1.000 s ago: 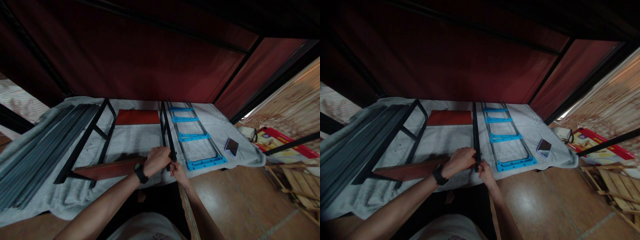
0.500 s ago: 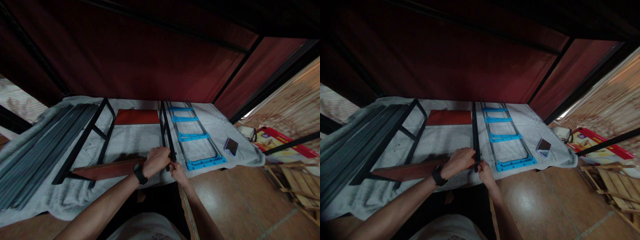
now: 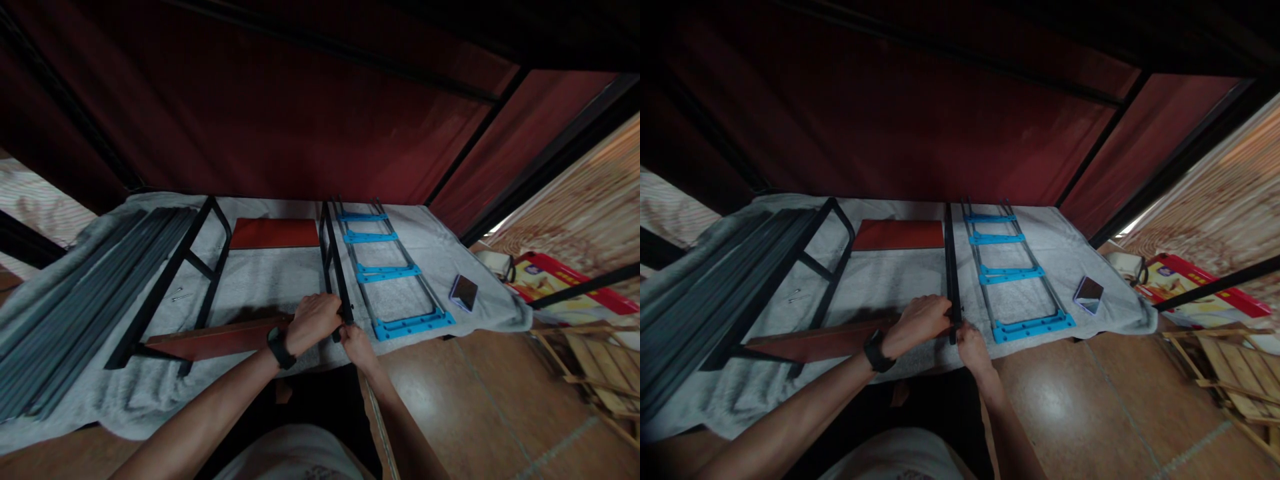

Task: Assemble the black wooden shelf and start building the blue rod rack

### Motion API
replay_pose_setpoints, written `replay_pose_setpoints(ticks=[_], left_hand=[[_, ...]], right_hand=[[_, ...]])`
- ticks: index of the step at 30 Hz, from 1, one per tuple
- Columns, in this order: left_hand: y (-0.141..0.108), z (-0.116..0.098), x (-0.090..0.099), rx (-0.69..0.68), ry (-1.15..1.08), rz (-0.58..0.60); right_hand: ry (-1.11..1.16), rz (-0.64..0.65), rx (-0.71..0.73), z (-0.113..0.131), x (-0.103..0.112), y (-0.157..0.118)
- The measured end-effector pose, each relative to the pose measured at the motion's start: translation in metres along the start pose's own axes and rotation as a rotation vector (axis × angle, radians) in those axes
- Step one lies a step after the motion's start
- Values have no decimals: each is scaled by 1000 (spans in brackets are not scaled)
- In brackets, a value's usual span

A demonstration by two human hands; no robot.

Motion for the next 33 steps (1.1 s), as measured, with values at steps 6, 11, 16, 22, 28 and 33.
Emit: replay_pose_setpoints(ticks=[6,11,16,22,28,33], left_hand=[[2,1,-2,-40,28,-4],[4,3,-6,-49,43,-18],[3,5,-7,-54,36,-35],[1,3,-5,-49,30,-20],[2,4,-10,-48,42,-30],[2,5,-11,-67,50,-43]], right_hand=[[18,9,10,-2,0,-3],[-147,-6,-17,2,-1,-3],[-201,-11,-45,5,-1,-3],[-134,-18,20,2,0,-4],[-289,-4,-14,6,-2,-4],[-239,-39,9,3,-1,-7]])
Point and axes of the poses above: each hand's wrist, its own y-axis towards the middle knuckle, its own x-axis out of the back of the hand, z = x × y, the point moved 2 cm from there along y, towards the middle knuckle, and after that the axes turned 8 degrees about -x, right-handed, at the moved point
